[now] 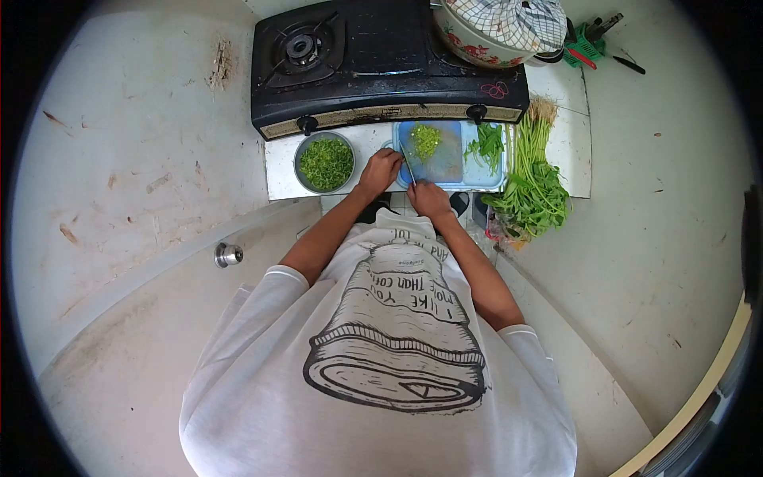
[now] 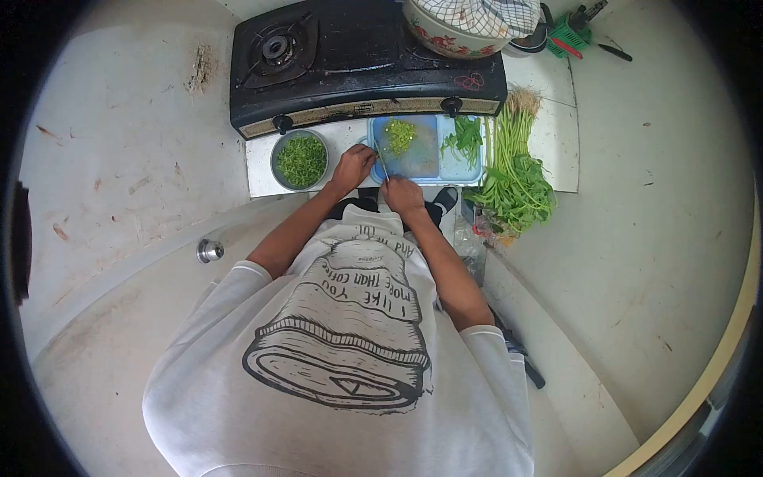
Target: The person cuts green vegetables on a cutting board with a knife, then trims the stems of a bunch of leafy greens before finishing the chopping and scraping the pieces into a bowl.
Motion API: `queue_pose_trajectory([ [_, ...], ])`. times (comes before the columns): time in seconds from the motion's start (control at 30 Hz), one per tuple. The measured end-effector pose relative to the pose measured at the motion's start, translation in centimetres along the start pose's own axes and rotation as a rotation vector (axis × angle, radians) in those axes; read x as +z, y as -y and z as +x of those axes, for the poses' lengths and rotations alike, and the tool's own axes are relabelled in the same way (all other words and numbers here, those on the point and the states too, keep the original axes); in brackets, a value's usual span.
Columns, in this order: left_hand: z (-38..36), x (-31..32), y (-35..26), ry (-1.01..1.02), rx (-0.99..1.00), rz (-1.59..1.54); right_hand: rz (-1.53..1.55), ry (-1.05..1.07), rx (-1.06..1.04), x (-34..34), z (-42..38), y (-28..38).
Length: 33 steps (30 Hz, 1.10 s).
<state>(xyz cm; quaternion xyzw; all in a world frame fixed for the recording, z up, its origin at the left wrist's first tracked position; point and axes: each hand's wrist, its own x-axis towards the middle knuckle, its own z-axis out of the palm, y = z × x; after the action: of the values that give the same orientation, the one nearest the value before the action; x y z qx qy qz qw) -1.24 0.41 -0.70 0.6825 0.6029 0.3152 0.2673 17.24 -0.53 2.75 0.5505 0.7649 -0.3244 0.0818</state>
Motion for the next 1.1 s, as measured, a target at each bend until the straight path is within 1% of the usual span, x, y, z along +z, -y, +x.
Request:
queue_pose_trajectory([
  [0.07,0.0,-0.1,-0.2,0.01,0.01,0.009,-0.011,0.036,0.012,0.2,-0.3,-0.4],
  [0.17,0.1,-0.4,-0.7,0.015,-0.006,-0.023,0.005,-0.033,-0.02,0.2,0.5,-0.1],
  [0.27,-0.1,-0.2,-0.3,0.015,-0.053,-0.065,0.022,-0.06,-0.01,-0.3,1.7,1.0],
  [0.37,0.1,-0.3,-0.4,0.024,-0.051,-0.054,0.032,-0.11,-0.013,0.2,1.6,-0.1],
  [0.47,0.2,-0.5,-0.7,0.026,-0.089,-0.088,0.046,-0.104,0.003,0.2,1.5,-0.5],
  [0.57,0.3,-0.5,-0.6,0.018,-0.057,-0.07,0.045,-0.115,-0.034,0.4,1.6,-0.3],
  [0.77,0.5,-0.7,-0.8,0.059,-0.107,-0.058,0.064,-0.111,-0.05,0.2,1.3,0.3],
  [0.87,0.5,-0.6,-0.5,0.061,-0.084,0.006,0.058,-0.106,-0.055,0.3,1.3,0.2],
  [0.97,0.5,-0.7,-0.8,0.042,-0.084,-0.068,0.045,-0.092,-0.038,0.1,1.2,0.6],
  [1.1,0.5,-0.4,-0.5,0.033,-0.065,-0.042,0.058,-0.065,-0.03,0.2,1.3,0.5],
])
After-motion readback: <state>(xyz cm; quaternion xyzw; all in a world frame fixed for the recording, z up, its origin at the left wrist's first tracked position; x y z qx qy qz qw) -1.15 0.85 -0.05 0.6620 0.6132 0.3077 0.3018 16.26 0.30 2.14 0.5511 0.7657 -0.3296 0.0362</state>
